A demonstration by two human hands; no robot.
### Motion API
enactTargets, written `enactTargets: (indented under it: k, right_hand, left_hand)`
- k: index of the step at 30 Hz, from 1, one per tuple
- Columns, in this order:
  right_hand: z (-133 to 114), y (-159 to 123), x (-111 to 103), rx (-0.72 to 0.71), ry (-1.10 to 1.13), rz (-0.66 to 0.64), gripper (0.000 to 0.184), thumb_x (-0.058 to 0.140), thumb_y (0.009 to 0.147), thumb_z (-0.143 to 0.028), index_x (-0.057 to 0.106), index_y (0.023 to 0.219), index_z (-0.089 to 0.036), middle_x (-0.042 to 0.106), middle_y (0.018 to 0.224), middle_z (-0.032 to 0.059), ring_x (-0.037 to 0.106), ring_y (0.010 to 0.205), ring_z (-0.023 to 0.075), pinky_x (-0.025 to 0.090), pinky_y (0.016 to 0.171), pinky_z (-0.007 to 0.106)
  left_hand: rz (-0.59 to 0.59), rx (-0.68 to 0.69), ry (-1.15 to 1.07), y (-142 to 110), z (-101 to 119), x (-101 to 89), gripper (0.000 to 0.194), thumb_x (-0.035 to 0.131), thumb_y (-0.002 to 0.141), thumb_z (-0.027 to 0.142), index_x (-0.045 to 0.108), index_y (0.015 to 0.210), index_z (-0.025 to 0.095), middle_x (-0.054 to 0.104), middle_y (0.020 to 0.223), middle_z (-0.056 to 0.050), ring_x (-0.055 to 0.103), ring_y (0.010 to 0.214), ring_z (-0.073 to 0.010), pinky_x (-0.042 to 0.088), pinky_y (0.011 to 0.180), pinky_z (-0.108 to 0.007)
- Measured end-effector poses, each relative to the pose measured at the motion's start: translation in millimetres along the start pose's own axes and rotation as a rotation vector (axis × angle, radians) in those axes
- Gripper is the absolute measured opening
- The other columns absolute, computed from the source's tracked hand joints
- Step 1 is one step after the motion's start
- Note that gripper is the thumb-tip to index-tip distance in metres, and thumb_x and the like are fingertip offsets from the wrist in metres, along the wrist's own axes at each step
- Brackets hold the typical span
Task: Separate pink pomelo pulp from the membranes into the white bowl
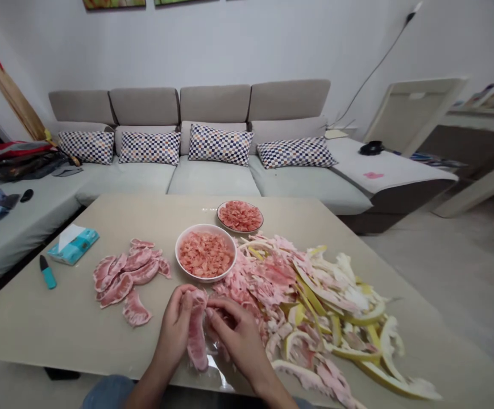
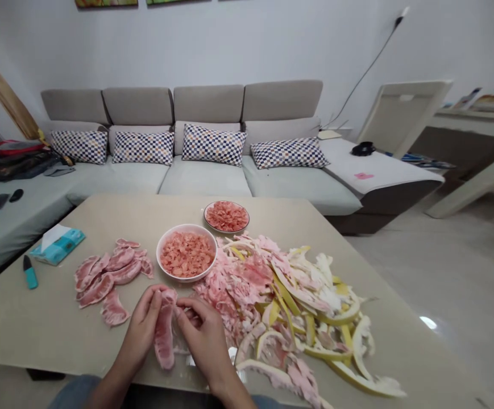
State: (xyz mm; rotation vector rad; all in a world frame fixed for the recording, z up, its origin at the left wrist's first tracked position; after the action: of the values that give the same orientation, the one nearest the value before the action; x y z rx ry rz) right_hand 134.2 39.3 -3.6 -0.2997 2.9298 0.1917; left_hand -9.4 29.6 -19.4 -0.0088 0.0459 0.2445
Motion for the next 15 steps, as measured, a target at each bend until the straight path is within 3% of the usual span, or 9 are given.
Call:
enactTargets:
  k: [5,11,15]
  right_hand:
    - [0.6,-0.6,1.7,0.025,-0.022,0.039,0.023,0.059,0.084,-0.037,0.073,0.086,-0.018,0.071,0.080,0.0055,0.064,0.070,0.0179,0.049,0.062,0.025]
    - [4.3,-2.4,2.0,0.102,-0.037,0.075,0.020,0.062,0.078,-0.031,0.067,0.066,-0.017,0.059,0.052,-0.0007,0.048,0.045,0.0109,0.036,0.043,0.020]
    - [7.1,-2.7,1.9,0.183,0.042,0.079,0.019,0.062,0.074,-0.031,0.060,0.061,-0.018,0.054,0.045,-0.0032,0.045,0.039,0.0094,0.031,0.039,0.019]
  left_hand:
    - [-0.073,0.037,0.048,-1.4,-1.5,2.9,0.033,0.048,0.087,0.051,0.062,0.096,0.022,0.067,0.094,-0.006,0.062,0.092,-0.0221,0.046,0.084,-0.029]
    - [-0.146,0.116,0.145,-1.3,-3.4,3.8,0.026,0.048,0.089,0.043,0.063,0.090,0.021,0.067,0.090,-0.006,0.061,0.086,-0.0215,0.046,0.080,-0.029]
    - [-0.184,0.113,0.132,-2.9,-3.1,6.6,0.027,0.048,0.089,0.043,0.063,0.087,0.021,0.065,0.085,-0.005,0.060,0.083,-0.0210,0.046,0.078,-0.029]
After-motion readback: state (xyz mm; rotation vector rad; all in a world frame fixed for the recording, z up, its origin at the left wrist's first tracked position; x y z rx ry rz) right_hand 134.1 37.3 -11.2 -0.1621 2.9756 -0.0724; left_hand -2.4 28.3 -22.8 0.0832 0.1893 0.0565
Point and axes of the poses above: each hand's wrist, its own y-axis towards the middle knuckle, its own x-axis out of the palm, z = x × y, the point moved 2 cm from there along y, towards the middle knuckle
